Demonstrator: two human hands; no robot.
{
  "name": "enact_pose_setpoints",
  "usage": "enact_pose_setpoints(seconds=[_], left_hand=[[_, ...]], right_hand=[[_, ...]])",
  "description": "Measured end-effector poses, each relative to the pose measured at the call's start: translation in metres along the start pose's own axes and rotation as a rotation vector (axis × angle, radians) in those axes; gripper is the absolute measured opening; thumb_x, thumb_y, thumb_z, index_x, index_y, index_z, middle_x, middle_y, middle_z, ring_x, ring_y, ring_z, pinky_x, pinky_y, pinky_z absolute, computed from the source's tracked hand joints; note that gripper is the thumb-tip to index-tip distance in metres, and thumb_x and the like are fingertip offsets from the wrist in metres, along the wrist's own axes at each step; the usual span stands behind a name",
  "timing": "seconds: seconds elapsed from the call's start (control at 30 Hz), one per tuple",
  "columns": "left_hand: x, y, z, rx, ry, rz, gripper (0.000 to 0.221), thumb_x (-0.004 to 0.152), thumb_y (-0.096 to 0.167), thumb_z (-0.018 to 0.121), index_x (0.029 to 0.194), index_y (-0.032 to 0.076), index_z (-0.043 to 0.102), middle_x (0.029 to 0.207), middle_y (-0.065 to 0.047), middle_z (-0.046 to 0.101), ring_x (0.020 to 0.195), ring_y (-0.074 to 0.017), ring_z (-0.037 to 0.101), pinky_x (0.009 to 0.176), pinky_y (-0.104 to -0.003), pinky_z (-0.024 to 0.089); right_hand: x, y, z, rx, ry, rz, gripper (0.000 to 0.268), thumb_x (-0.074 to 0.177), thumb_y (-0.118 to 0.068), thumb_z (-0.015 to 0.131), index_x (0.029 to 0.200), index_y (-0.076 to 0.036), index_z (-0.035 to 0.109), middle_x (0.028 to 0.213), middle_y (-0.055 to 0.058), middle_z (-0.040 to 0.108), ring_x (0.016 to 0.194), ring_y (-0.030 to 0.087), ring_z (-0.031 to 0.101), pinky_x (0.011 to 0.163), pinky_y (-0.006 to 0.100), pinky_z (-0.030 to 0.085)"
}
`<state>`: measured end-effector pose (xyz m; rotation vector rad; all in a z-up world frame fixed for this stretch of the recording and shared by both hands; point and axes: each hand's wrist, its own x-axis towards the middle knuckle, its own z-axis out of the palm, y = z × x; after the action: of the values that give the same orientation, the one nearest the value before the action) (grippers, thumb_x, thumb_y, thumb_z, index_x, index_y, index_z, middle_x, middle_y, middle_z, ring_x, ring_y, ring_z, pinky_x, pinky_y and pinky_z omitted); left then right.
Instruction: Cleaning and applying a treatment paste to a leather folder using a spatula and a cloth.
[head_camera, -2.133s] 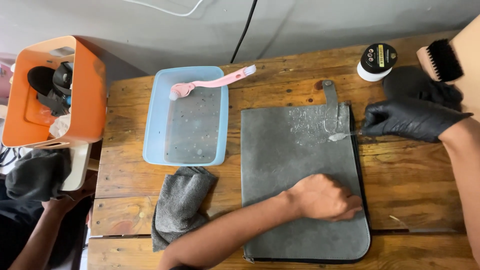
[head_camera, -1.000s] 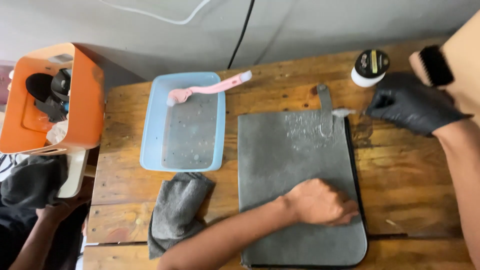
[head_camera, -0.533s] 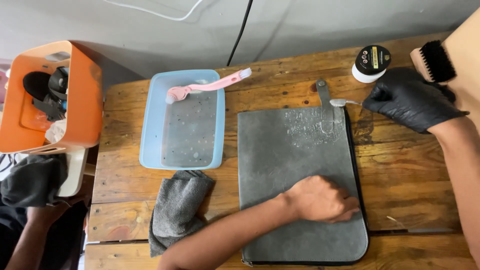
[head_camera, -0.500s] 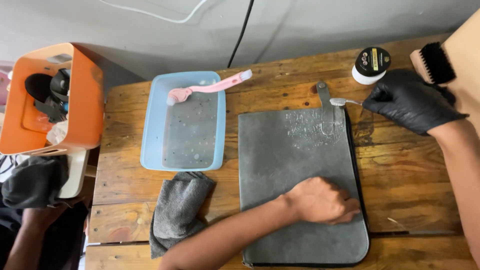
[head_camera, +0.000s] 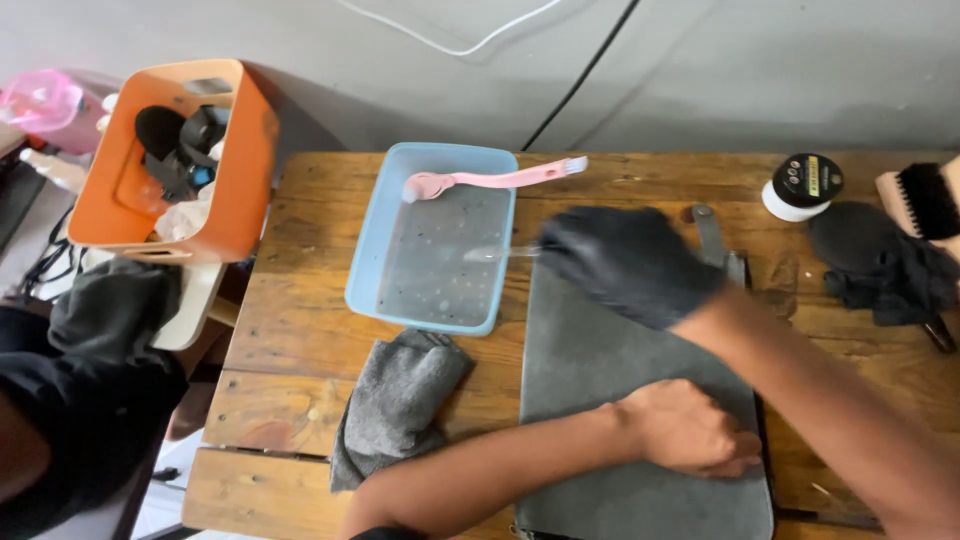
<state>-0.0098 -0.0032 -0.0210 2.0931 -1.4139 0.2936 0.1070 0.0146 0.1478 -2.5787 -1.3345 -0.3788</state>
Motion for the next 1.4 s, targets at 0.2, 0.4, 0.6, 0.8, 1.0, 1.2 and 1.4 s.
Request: enact_pose_setpoints(seconds=[0.2, 0.4, 0.6, 0.8, 1.0, 1.2, 1.4], left_hand=[[-0.006, -0.007, 0.006, 0.064, 0.227, 0.177, 0.029, 0.095, 0.03, 0.054, 0.088, 0.006, 0.068, 0.082, -0.017, 0.071, 0.081, -0.0386, 0.068, 0.079, -0.053, 0.052], [0.0, -0.011, 0.011, 0.023, 0.176, 0.201, 0.035, 0.096, 0.032, 0.051, 0.094, 0.002, 0.07, 0.093, -0.021, 0.073, 0.091, -0.0419, 0.069, 0.09, -0.056, 0.052], [0.003, -0.012, 0.012, -0.009, 0.182, 0.213, 0.042, 0.098, 0.033, 0.048, 0.1, -0.002, 0.072, 0.104, -0.025, 0.075, 0.102, -0.0451, 0.071, 0.1, -0.059, 0.052], [-0.002, -0.003, 0.006, 0.033, -0.114, -0.001, 0.033, 0.098, 0.039, 0.043, 0.092, 0.016, 0.065, 0.068, -0.005, 0.072, 0.059, -0.0332, 0.07, 0.048, -0.054, 0.051], [0.0, -0.001, 0.003, 0.001, -0.1, -0.018, 0.035, 0.098, 0.042, 0.043, 0.091, 0.017, 0.066, 0.068, -0.006, 0.073, 0.062, -0.036, 0.071, 0.051, -0.055, 0.051], [0.0, 0.0, 0.003, 0.018, 0.001, 0.004, 0.034, 0.1, 0.039, 0.046, 0.089, 0.015, 0.067, 0.068, -0.007, 0.071, 0.058, -0.0345, 0.068, 0.046, -0.05, 0.046], [0.001, -0.003, -0.001, -0.05, -0.022, 0.002, 0.031, 0.1, 0.037, 0.047, 0.086, 0.014, 0.062, 0.069, -0.005, 0.07, 0.058, -0.0333, 0.067, 0.046, -0.049, 0.045]], right_hand=[[0.112, -0.069, 0.111, -0.198, 0.344, -0.044, 0.022, 0.084, -0.031, 0.072, 0.067, -0.024, 0.06, 0.055, -0.005, 0.058, 0.05, 0.023, 0.066, 0.045, 0.037, 0.053], [0.123, -0.078, 0.118, -0.021, 0.162, 0.016, 0.02, 0.084, -0.02, 0.065, 0.065, -0.016, 0.063, 0.057, 0.007, 0.065, 0.061, 0.031, 0.071, 0.049, 0.043, 0.056], [0.081, -0.019, 0.058, 0.102, -0.016, 0.014, 0.025, 0.089, -0.016, 0.057, 0.064, -0.013, 0.056, 0.055, 0.008, 0.052, 0.043, 0.03, 0.046, 0.042, 0.049, 0.034], [-0.003, 0.03, -0.032, 0.306, -0.298, 0.292, 0.015, 0.095, -0.033, 0.065, 0.092, -0.018, 0.066, 0.078, 0.003, 0.074, 0.067, 0.022, 0.068, 0.066, 0.041, 0.045], [-0.055, 0.101, -0.042, 0.334, -0.813, 0.766, 0.06, 0.087, -0.055, 0.056, 0.141, -0.031, 0.062, 0.163, -0.023, 0.042, 0.153, 0.0, 0.033, 0.13, 0.026, 0.017], [-0.102, 0.135, 0.025, 0.58, -0.503, 0.708, 0.012, 0.085, -0.025, 0.082, 0.092, -0.016, 0.083, 0.091, -0.003, 0.081, 0.087, 0.011, 0.067, 0.083, 0.028, 0.048], [-0.108, 0.137, 0.047, 0.556, -0.36, 0.547, 0.012, 0.084, -0.028, 0.083, 0.09, -0.018, 0.08, 0.08, -0.003, 0.076, 0.078, 0.005, 0.059, 0.073, 0.028, 0.047]])
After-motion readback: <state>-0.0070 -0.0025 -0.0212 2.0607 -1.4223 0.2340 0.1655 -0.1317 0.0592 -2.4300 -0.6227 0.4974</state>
